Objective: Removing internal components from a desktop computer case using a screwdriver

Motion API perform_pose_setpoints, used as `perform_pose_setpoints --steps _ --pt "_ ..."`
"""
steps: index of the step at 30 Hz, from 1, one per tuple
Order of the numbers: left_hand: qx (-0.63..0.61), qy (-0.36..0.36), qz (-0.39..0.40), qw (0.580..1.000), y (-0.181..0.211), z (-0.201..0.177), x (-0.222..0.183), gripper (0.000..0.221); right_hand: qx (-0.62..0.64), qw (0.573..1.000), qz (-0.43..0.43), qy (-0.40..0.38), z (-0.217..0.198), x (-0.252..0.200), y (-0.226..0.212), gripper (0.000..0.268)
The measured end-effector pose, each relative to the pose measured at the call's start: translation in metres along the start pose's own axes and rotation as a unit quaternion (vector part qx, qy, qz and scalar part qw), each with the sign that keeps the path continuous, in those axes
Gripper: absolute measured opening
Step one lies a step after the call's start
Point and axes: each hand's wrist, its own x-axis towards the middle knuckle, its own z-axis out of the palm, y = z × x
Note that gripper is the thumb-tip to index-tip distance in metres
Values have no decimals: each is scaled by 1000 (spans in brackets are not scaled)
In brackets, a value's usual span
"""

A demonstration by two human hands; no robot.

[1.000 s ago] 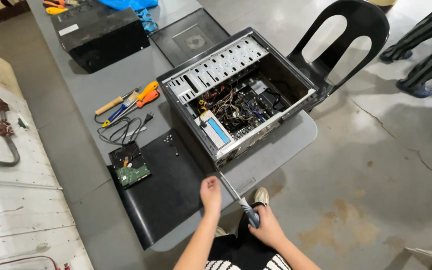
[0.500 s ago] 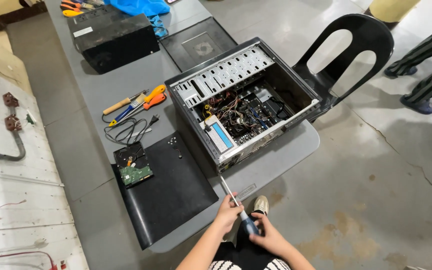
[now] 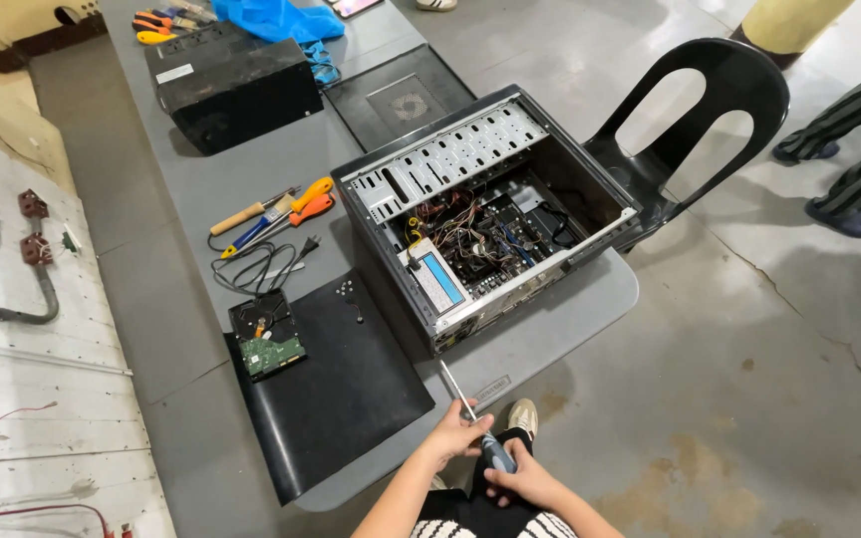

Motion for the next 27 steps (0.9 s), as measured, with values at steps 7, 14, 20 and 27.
perform_pose_setpoints --steps 7,14,20,27 --pt "-1 59 27 998 -14 0 28 58 -207 976 -65 29 -15 -7 -7 58" --pt "-48 48 -55 996 15 3 5 25 -206 977 -61 -6 -20 -10 -5 69" --pt "62 109 -7 992 3 13 23 34 -300 951 -77 13 -16 -14 -20 62" --pt "-113 55 5 992 -14 4 40 17 127 969 28 -210 -23 -19 -30 46"
